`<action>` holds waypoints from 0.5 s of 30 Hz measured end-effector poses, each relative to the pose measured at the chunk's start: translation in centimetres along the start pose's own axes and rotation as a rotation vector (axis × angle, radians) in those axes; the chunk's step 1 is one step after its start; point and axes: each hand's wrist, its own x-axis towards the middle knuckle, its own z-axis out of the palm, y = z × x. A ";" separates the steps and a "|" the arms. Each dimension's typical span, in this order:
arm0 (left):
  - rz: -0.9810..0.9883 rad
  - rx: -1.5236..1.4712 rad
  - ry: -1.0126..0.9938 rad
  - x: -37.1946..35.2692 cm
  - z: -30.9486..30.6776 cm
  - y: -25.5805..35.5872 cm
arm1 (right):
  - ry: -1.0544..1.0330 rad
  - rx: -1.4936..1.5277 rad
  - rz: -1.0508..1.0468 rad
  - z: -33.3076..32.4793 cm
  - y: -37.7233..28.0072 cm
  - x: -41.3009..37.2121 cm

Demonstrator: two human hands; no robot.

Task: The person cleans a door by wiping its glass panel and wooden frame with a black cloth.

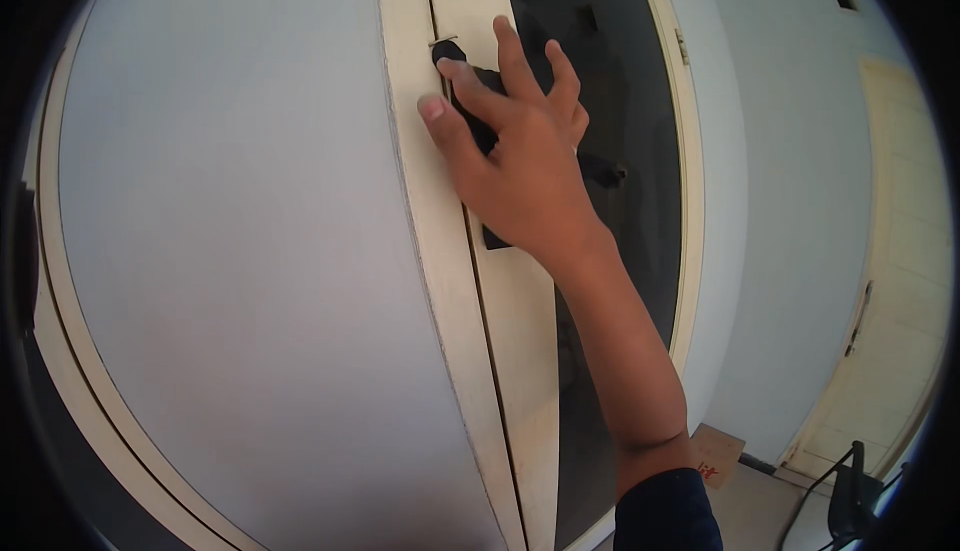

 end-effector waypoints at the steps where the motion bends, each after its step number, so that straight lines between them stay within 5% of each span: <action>1: -0.012 -0.052 -0.001 0.0 0.0 -0.1 | 0.022 -0.015 -0.028 0.0 -0.5 -1.7; 15: 0.064 -0.152 -0.018 1.1 -1.7 -2.8 | 0.081 0.070 -0.103 2.4 0.1 -5.5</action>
